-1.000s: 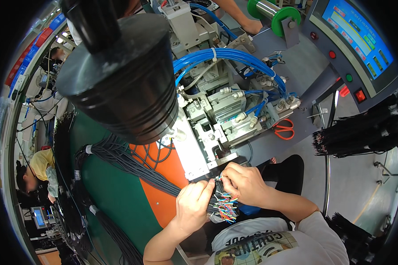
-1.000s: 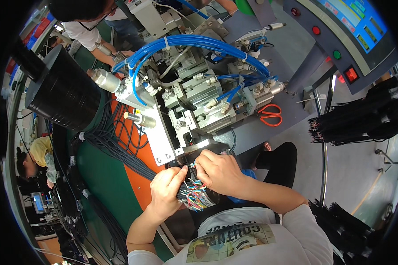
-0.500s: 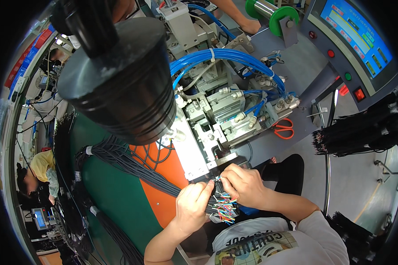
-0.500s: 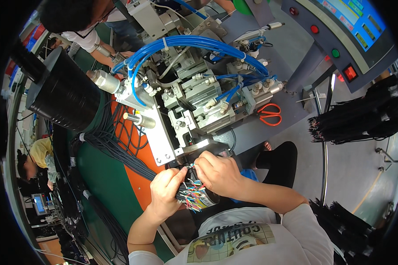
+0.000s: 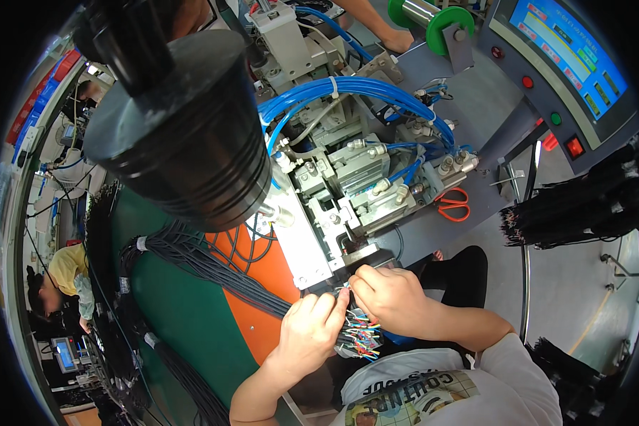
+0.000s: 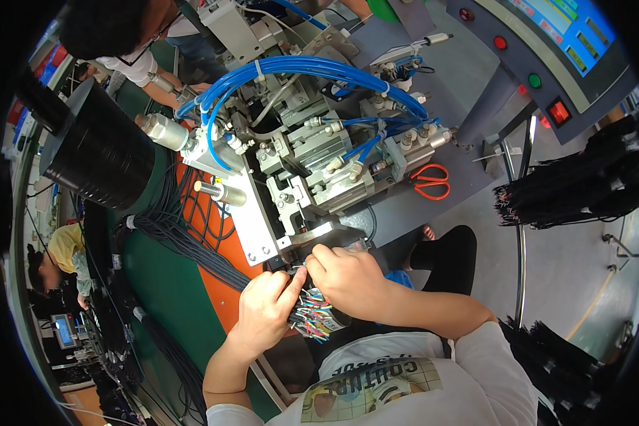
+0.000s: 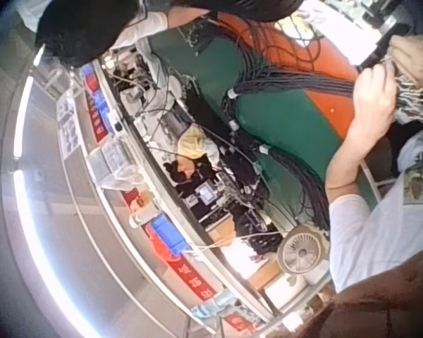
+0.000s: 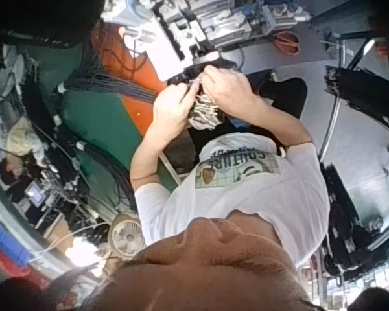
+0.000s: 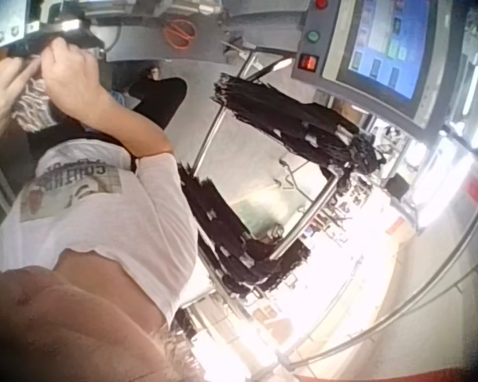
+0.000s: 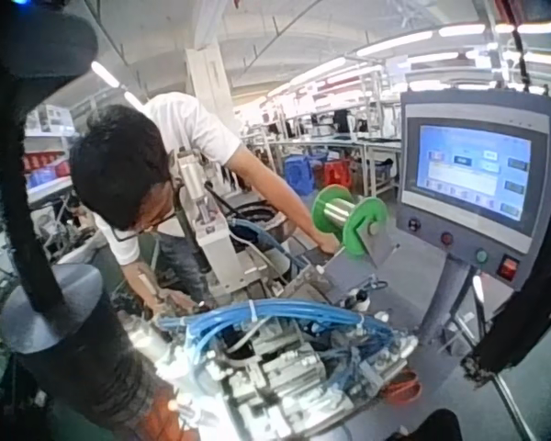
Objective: The person separates individual wires from a cable bundle and feeds them one by one into a processing machine by hand.
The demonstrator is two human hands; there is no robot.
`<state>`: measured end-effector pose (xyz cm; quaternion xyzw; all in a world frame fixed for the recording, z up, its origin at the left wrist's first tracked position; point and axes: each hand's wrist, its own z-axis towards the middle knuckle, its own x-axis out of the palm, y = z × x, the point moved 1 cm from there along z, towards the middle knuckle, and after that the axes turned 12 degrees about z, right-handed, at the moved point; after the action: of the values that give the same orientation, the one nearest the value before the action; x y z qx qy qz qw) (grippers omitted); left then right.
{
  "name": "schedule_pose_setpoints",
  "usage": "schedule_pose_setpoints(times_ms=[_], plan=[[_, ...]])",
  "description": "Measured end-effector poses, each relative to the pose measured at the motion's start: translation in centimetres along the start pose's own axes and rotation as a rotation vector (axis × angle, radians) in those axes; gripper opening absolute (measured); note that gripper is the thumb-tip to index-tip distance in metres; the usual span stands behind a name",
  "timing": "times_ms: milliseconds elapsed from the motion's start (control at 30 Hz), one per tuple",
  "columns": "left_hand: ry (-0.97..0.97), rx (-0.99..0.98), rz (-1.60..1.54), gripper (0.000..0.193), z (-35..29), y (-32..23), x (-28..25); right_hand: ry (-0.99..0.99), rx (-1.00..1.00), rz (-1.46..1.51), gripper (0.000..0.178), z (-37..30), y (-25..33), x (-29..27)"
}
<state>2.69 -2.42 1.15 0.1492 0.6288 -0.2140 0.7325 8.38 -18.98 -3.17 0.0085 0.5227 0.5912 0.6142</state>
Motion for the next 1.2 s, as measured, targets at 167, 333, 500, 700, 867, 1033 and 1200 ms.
schedule_pose_setpoints(times_ms=[167, 333, 500, 700, 867, 1033, 1200], plan=[[0.105, 0.058, 0.074, 0.044, 0.9, -0.1, -0.6, 0.156, 0.065, 0.038, 0.01, 0.5, -0.3, -0.7], [0.122, 0.08, 0.105, 0.041, 1.2, 0.0, -0.8, 0.08, 0.104, 0.18, 0.01, 0.6, -1.1, -0.6], [0.121, 0.1, 0.127, 0.042, 0.9, 0.2, -0.5, 0.068, 0.115, 0.199, 0.009, 0.2, -1.2, 0.0], [0.089, 0.098, 0.106, 0.046, 0.6, 0.1, -0.3, -0.044, 0.063, 0.157, 0.009, -0.2, -0.7, 0.2], [0.108, 0.102, 0.108, 0.046, 0.7, 0.2, -0.4, 0.062, 0.065, 0.056, 0.011, 0.4, -0.3, -0.4], [0.051, 0.092, 0.087, 0.041, 1.1, 0.3, -0.3, 0.119, 0.075, 0.06, 0.011, 0.7, -0.5, -0.9], [0.05, 0.103, 0.085, 0.042, 0.5, 0.7, 0.1, -0.012, 0.087, 0.218, 0.009, 0.2, -1.1, -0.1]])
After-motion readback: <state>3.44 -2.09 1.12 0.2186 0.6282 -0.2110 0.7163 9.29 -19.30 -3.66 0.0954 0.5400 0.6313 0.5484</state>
